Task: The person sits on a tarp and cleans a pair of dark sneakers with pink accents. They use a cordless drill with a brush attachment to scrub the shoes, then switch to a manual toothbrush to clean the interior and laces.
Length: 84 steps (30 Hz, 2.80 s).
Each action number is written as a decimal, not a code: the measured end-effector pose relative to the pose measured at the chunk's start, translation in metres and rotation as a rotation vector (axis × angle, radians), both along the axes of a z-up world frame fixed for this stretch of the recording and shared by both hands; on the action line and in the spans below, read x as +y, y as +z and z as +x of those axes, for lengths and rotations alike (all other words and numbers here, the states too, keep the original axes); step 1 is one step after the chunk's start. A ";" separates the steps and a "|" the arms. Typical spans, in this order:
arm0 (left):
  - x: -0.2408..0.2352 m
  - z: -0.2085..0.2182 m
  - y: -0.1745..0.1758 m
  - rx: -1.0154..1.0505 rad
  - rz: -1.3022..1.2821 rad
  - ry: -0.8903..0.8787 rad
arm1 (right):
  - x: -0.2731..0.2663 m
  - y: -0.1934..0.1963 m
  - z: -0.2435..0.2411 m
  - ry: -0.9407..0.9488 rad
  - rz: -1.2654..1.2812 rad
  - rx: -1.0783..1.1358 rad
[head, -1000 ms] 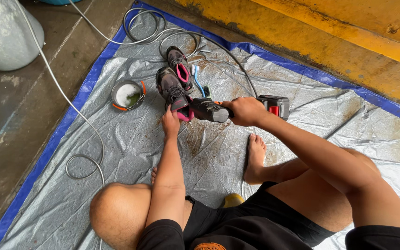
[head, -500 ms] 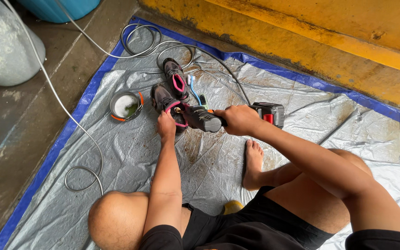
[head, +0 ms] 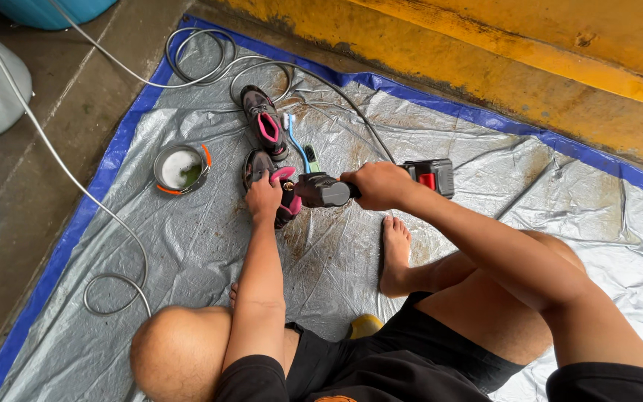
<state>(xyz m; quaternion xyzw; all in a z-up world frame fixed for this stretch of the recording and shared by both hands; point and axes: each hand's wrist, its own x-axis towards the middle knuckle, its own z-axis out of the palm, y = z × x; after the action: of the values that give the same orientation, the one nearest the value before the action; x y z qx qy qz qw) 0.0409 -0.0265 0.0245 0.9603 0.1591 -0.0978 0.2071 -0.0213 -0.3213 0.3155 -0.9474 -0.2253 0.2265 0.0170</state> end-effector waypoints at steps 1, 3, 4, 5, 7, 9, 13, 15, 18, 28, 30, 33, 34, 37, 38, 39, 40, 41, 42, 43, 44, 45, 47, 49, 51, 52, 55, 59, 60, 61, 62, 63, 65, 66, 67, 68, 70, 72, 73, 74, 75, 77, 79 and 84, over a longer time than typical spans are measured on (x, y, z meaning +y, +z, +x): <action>0.000 0.000 -0.006 0.002 -0.001 0.006 | -0.002 0.002 0.002 0.006 -0.001 0.002; -0.002 0.005 -0.016 0.048 -0.046 0.034 | -0.008 0.006 0.005 -0.028 -0.011 0.010; -0.006 0.008 -0.020 0.052 -0.046 0.032 | -0.010 0.011 0.005 -0.030 -0.012 0.014; -0.010 0.011 -0.025 0.072 -0.041 0.009 | -0.012 0.016 0.006 -0.039 -0.019 0.013; -0.017 0.011 -0.022 0.097 -0.034 -0.013 | -0.016 0.024 0.007 -0.047 -0.026 0.016; -0.026 0.009 -0.006 0.148 -0.015 -0.082 | -0.021 0.032 0.009 -0.029 -0.054 0.034; -0.031 0.012 -0.016 0.131 -0.006 -0.065 | -0.020 0.053 0.005 -0.033 -0.089 0.041; -0.034 0.014 -0.017 0.141 0.020 -0.064 | -0.020 0.058 0.007 -0.063 -0.077 0.080; -0.042 0.015 -0.018 0.153 0.043 -0.078 | -0.021 0.071 0.006 -0.114 -0.056 0.107; -0.047 0.009 -0.021 0.091 0.046 -0.091 | -0.028 0.077 0.014 -0.107 -0.111 0.137; -0.047 0.010 -0.025 0.058 0.050 -0.094 | -0.025 0.078 0.012 -0.121 -0.092 0.120; -0.046 0.014 -0.050 0.055 0.014 -0.085 | -0.028 0.075 0.019 -0.135 -0.077 0.135; -0.047 0.012 -0.050 0.055 0.014 -0.081 | -0.029 0.074 0.019 -0.131 -0.077 0.134; -0.046 0.006 -0.045 -0.025 -0.029 -0.026 | -0.026 0.078 0.018 -0.154 -0.054 0.145; -0.044 0.003 -0.039 -0.109 -0.069 -0.038 | -0.022 0.083 0.016 -0.152 -0.048 0.136; -0.041 0.000 -0.033 -0.192 -0.110 -0.050 | -0.019 0.088 0.014 -0.150 -0.042 0.127; -0.034 0.001 -0.038 -0.194 -0.107 -0.048 | -0.020 0.092 0.015 -0.147 -0.039 0.125; -0.028 0.003 -0.043 -0.346 -0.177 -0.025 | -0.020 0.095 0.016 -0.163 -0.032 0.125; -0.019 0.000 -0.048 -0.495 -0.246 -0.001 | -0.020 0.098 0.016 -0.177 -0.024 0.128; -0.003 0.000 -0.052 -0.493 -0.240 0.003 | -0.020 0.100 0.014 -0.171 -0.020 0.130; 0.011 0.004 -0.055 -0.581 -0.326 -0.006 | -0.020 0.102 0.014 -0.157 0.000 0.110; 0.025 0.007 -0.058 -0.669 -0.412 -0.015 | -0.021 0.104 0.014 -0.143 0.020 0.089; 0.039 -0.011 -0.057 -0.661 -0.484 -0.039 | -0.019 0.102 0.012 -0.131 0.049 0.091; 0.047 -0.021 -0.062 -0.655 -0.559 -0.060 | -0.015 0.105 0.010 -0.119 0.074 0.092; 0.050 -0.028 -0.074 -0.256 -0.959 0.430 | -0.008 0.111 0.006 -0.103 0.101 0.070; 0.049 -0.025 -0.075 -0.257 -0.957 0.439 | -0.008 0.111 0.006 -0.095 0.101 0.075; 0.049 -0.015 -0.081 -0.153 -1.216 0.633 | -0.006 0.107 0.006 -0.047 0.065 0.049; 0.048 0.004 -0.091 -0.042 -1.211 0.753 | -0.006 0.100 0.007 -0.005 0.022 -0.008; 0.049 0.005 -0.090 -0.023 -1.209 0.775 | -0.006 0.100 0.007 0.002 0.020 -0.015; 0.048 0.006 -0.087 -0.022 -1.210 0.775 | -0.006 0.103 0.008 0.002 0.018 -0.015; 0.049 0.005 -0.085 -0.005 -1.228 0.795 | -0.007 0.105 0.008 -0.005 0.028 0.000; 0.049 0.005 -0.082 0.011 -1.246 0.815 | -0.008 0.108 0.008 -0.011 0.038 0.015; 0.051 0.002 -0.083 0.048 -1.298 0.841 | -0.007 0.117 0.005 -0.028 0.064 0.035; 0.051 0.003 -0.083 0.085 -1.350 0.861 | -0.007 0.123 0.004 -0.050 0.091 0.051; 0.052 0.001 -0.080 0.086 -1.349 0.860 | -0.007 0.123 0.005 -0.051 0.092 0.051; 0.054 -0.002 -0.077 0.118 -1.471 0.871 | -0.007 0.123 0.005 -0.046 0.106 0.064; 0.055 -0.010 -0.062 0.148 -1.591 0.878 | -0.008 0.119 0.008 -0.042 0.122 0.074; 0.056 -0.024 -0.039 0.030 -1.805 0.887 | -0.009 0.109 0.013 -0.024 0.108 0.080; 0.059 -0.028 -0.050 0.028 -1.804 0.889 | -0.006 0.113 0.011 -0.022 0.109 0.082; 0.061 -0.030 -0.060 -0.048 -1.846 0.906 | -0.004 0.118 0.008 -0.014 0.101 0.087; 0.063 -0.033 -0.070 -0.125 -1.885 0.921 | -0.001 0.122 0.006 -0.007 0.093 0.092; 0.060 -0.041 -0.065 -0.171 -1.867 0.922 | 0.000 0.118 0.008 -0.004 0.082 0.078; 0.047 -0.050 -0.069 -0.213 -1.841 0.924 | 0.002 0.117 0.008 -0.005 0.076 0.068; -0.016 -0.062 -0.037 -0.586 -0.661 0.398 | 0.002 0.130 0.011 -0.059 -0.025 0.048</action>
<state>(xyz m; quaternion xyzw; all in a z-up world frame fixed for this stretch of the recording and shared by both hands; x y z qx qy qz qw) -0.0214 -0.0425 -0.0127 0.7812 0.2353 0.1731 0.5518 -0.0101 -0.3191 0.4459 -0.9481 -0.1940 0.2514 0.0174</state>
